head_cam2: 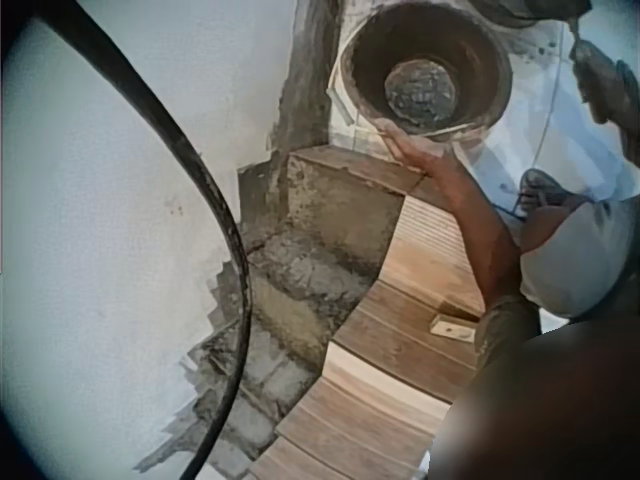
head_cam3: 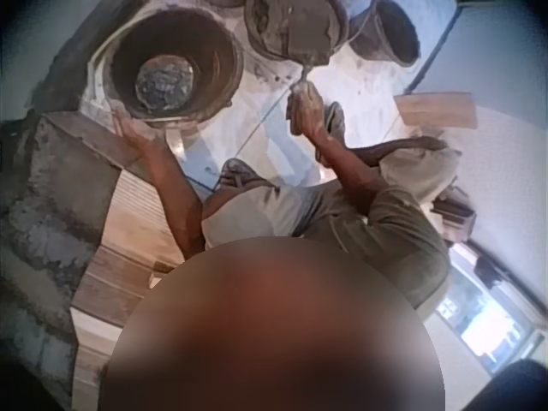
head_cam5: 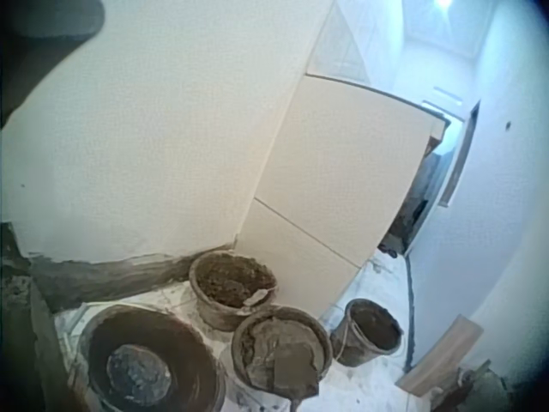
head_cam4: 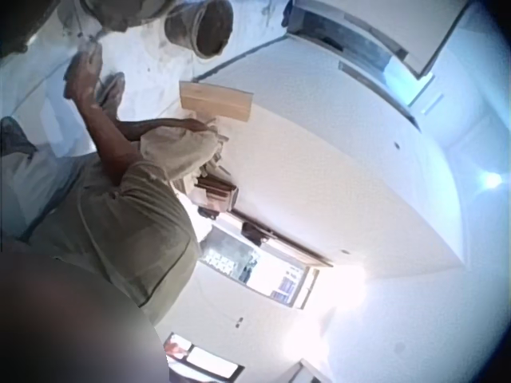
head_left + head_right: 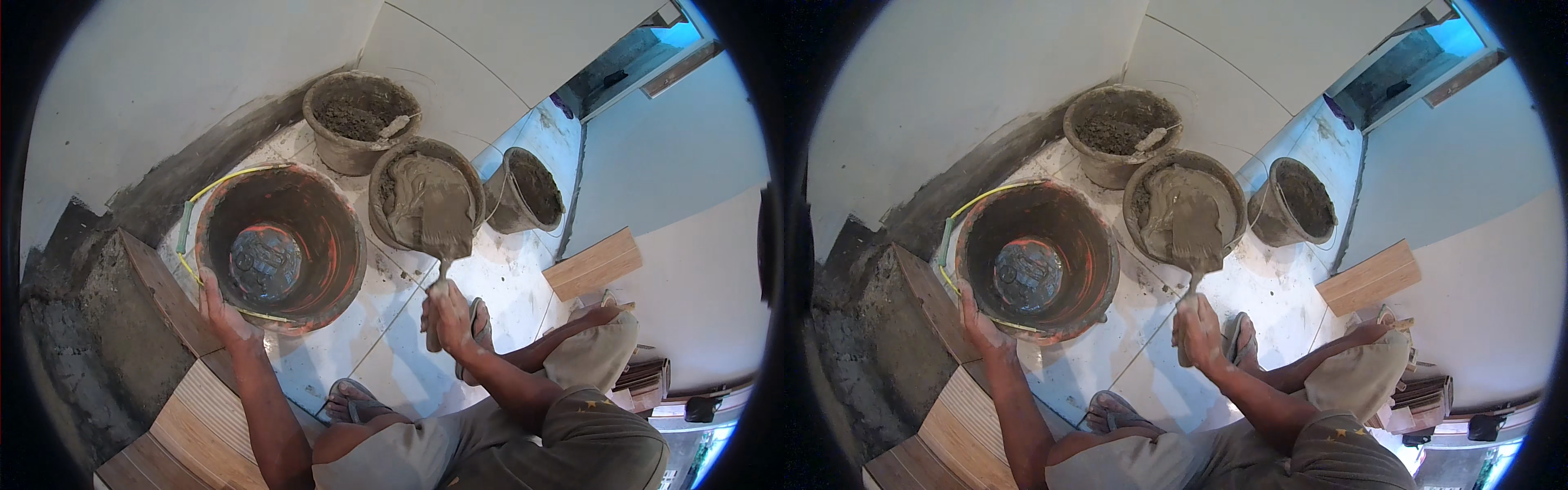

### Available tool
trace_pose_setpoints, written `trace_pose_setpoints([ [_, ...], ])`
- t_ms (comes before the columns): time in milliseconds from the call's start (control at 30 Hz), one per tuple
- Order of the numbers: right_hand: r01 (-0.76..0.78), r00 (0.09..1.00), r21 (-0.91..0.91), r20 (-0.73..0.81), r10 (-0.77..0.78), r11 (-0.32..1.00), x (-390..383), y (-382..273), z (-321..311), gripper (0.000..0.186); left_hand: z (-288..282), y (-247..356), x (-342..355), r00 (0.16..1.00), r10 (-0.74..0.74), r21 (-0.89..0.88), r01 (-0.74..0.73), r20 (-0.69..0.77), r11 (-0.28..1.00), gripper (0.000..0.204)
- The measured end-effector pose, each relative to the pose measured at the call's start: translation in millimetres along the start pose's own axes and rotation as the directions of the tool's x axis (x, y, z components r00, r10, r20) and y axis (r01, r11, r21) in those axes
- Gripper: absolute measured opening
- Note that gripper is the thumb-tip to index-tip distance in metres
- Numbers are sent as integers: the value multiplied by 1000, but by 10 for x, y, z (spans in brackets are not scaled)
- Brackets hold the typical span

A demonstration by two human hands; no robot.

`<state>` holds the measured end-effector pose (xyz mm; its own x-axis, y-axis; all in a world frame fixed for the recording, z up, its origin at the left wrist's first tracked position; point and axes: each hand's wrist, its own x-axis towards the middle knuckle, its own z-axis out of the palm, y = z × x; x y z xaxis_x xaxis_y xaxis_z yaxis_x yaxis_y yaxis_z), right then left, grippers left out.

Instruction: The person is applying mortar and wood-patterned tiles to a staircase.

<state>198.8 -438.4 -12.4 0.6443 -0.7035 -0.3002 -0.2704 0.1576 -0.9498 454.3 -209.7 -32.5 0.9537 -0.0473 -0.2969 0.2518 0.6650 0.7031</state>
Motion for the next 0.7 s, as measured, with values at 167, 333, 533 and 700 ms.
trace_pose_setpoints([
  [167,-148,989,180,12,148,972,267,222,-90,50,82,-67,9,1000,15,38,-14,-7,999,53],
  [333,-338,937,104,132,324,936,-258,356,-339,56,45,-22,29,1000,-6,11,7,-20,1000,52],
  [533,-588,776,-103,209,596,802,-764,93,-517,49,-56,-25,112,995,87,22,-89,44,996,52],
  [700,275,934,-799,354,48,535,-567,-462,-159,32,-14,-6,92,969,181,251,-219,166,943,44],
])
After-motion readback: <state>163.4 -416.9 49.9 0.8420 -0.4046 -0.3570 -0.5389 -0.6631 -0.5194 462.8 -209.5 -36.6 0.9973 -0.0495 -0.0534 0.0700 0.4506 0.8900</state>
